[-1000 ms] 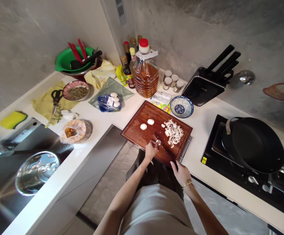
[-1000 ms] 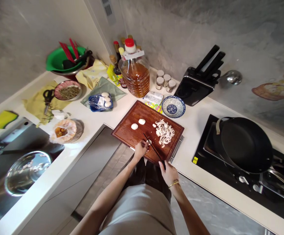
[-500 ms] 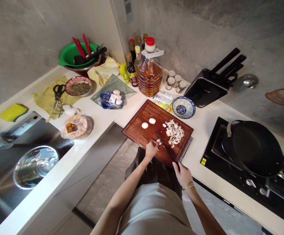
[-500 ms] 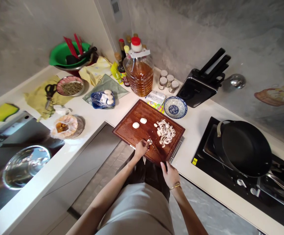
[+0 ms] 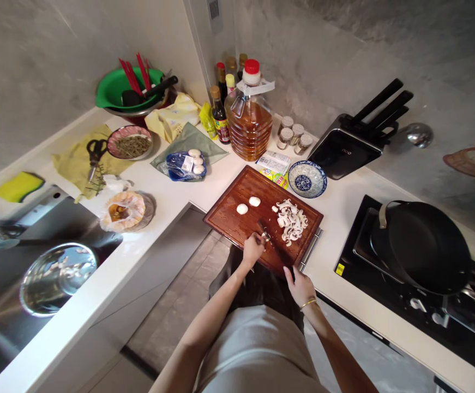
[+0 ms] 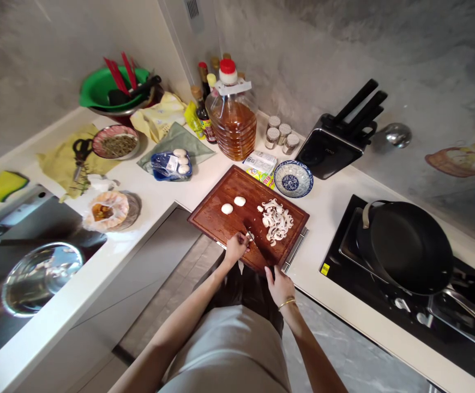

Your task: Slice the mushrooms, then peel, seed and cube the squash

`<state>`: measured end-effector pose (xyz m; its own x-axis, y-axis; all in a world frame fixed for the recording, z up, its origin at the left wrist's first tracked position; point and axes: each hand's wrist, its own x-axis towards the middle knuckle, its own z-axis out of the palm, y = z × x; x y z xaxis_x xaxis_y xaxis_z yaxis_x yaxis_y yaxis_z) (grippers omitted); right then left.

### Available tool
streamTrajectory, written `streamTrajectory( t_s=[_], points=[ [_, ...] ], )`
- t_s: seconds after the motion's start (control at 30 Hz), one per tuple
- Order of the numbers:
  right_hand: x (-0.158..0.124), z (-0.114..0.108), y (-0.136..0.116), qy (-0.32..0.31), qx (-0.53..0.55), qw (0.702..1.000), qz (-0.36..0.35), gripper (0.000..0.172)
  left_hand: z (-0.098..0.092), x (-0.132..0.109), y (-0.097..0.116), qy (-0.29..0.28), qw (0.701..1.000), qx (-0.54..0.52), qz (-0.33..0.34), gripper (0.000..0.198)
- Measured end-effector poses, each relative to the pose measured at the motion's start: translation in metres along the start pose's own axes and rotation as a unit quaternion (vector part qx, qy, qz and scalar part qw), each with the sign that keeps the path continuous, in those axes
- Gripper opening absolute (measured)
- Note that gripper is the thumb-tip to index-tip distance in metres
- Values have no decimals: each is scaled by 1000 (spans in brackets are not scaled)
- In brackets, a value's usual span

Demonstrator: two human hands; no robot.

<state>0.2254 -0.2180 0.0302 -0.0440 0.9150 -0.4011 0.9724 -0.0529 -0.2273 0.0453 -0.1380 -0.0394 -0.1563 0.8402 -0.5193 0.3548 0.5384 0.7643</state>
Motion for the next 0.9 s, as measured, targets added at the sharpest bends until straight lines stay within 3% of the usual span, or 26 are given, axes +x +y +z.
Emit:
streamTrajectory(
  t_s=[0.2, 0.37, 0.47, 0.63, 0.9],
  points=[
    [5, 7, 3, 22, 106, 994, 4, 55, -2, -2, 4, 5, 1000, -6, 3, 27],
    [-4, -6, 6, 16, 72, 997, -3, 55, -4, -3, 6, -8, 999, -37, -4, 33],
    [-11, -11, 7, 21, 57, 998, -16, 54, -3, -3, 3, -13, 999, -45, -8, 28],
    [-16, -13, 7, 39, 48, 998, -31, 51, -2, -2, 0, -16, 999, -46, -10, 17],
    [-12, -11, 5, 24, 31, 999, -36, 50, -3, -2, 2, -18, 999, -35, -10, 18]
  ],
)
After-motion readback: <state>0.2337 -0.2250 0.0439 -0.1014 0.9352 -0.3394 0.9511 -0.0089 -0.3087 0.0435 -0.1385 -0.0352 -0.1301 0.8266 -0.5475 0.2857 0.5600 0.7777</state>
